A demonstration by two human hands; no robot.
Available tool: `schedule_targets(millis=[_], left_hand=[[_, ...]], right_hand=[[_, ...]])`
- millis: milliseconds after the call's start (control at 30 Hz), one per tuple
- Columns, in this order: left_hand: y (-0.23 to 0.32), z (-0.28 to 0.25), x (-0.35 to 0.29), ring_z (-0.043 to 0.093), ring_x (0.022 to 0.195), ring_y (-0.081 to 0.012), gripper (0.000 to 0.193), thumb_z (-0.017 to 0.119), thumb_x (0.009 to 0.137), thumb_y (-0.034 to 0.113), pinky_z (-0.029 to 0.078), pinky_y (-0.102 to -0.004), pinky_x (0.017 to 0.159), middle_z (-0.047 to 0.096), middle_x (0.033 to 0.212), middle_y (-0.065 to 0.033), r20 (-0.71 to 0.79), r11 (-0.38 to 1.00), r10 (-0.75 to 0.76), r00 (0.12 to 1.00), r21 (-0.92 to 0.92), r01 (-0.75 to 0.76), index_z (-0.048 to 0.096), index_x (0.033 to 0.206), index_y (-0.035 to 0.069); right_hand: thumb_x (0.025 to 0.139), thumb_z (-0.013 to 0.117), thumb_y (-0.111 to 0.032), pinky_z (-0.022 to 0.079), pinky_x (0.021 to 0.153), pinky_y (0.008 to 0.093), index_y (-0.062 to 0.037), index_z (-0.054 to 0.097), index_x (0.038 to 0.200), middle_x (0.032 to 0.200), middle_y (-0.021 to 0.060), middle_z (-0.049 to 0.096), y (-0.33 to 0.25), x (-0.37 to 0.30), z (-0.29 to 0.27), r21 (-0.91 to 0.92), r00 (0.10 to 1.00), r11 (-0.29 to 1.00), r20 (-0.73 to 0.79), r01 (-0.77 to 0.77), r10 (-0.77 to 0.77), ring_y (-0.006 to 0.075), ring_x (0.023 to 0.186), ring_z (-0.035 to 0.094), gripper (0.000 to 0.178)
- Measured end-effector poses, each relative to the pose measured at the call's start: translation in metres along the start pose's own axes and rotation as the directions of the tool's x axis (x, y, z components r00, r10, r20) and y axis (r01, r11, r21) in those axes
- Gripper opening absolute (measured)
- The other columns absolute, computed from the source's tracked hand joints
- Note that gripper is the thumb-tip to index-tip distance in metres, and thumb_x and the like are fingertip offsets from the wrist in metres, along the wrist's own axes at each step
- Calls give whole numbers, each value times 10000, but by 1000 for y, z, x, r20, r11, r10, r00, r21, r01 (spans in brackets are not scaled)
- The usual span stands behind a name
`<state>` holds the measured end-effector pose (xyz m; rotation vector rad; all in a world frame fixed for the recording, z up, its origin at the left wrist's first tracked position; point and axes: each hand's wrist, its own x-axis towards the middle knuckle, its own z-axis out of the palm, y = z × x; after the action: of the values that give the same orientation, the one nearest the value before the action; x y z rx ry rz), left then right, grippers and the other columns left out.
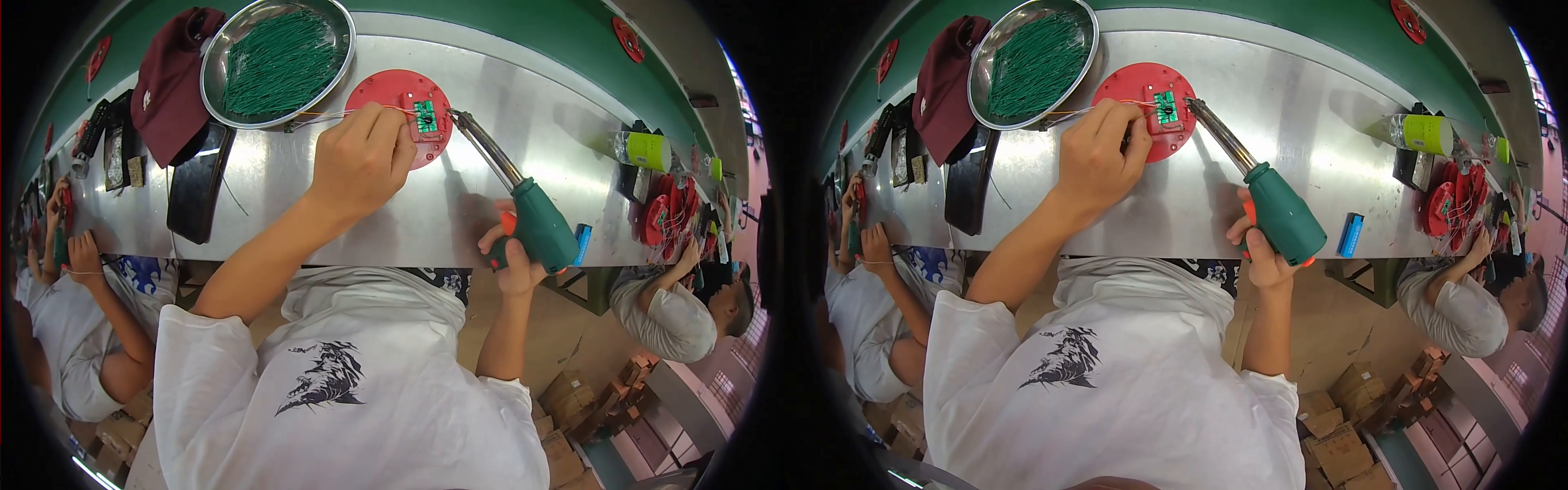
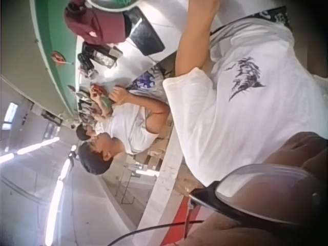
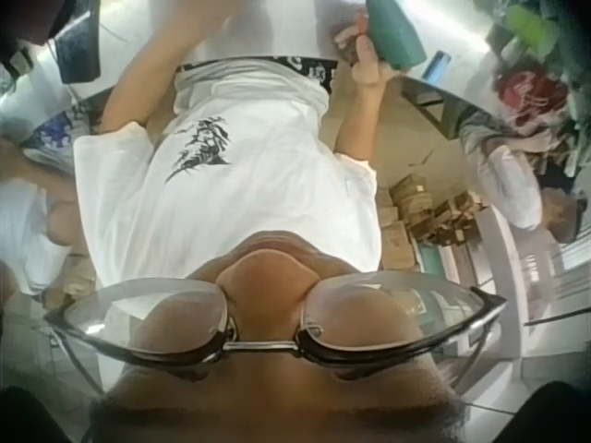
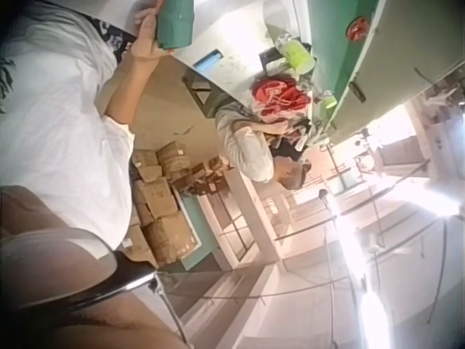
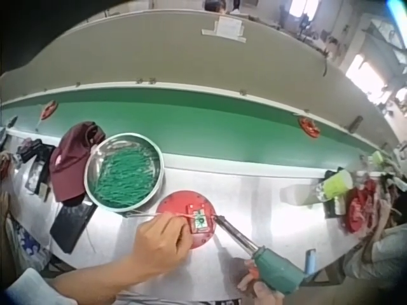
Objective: The person solders wires onto circuit boards mounted on circular plastic bases using a soldering gun, taking and returning the components to a conveyor belt.
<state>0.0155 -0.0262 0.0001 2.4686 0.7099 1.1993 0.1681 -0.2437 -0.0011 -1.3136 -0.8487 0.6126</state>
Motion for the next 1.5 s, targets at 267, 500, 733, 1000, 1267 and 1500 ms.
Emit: schedule_targets(millis=[267,500,733,1000,1267,1500], left_hand=[[-3,-6,0,532,549,-248,135,644,675,35,443,-363,475,518,680,-81,46,1000,12,999,-17,-11,510,690,48],[-5,-6,-3,504,536,-249,150,628,642,32,423,-364,464,488,656,-82,30,999,23,999,-26,-22,479,649,51],[-5,-5,-2,501,535,-249,150,628,639,30,421,-367,464,484,650,-82,38,999,15,999,-33,-13,480,648,50],[-6,-6,2,507,542,-255,143,630,645,27,426,-365,470,491,656,-84,41,999,19,999,-44,-18,489,661,46],[-4,-5,-2,514,545,-259,147,634,653,26,435,-369,473,494,658,-88,45,999,2,999,-38,0,488,665,44],[-3,-8,-4,527,554,-265,137,633,663,23,447,-376,481,506,666,-96,60,999,-12,998,-36,14,497,670,38]], right_hand=[[898,637,-76,500,570,282,97,596,1197,925,156,672,-1,1,-2,-35,988,996,140,77,-72,151,624,615,347],[933,609,-186,473,608,320,80,533,1290,1086,182,626,1,-6,-15,-203,972,978,234,56,-7,185,622,578,451],[918,599,-156,468,610,315,82,543,1276,1072,166,626,-2,2,-10,-181,971,982,237,56,-12,176,611,576,433],[895,602,-141,462,583,302,72,554,1267,1030,165,618,-3,6,-9,-147,971,989,238,34,2,178,616,579,432],[888,648,-213,472,472,307,97,549,1247,1012,219,644,1,4,-3,66,996,995,-46,-68,71,227,566,604,484],[909,619,-127,506,478,330,103,506,1304,1068,248,656,7,7,-10,133,998,991,-53,-26,33,242,569,621,471]])
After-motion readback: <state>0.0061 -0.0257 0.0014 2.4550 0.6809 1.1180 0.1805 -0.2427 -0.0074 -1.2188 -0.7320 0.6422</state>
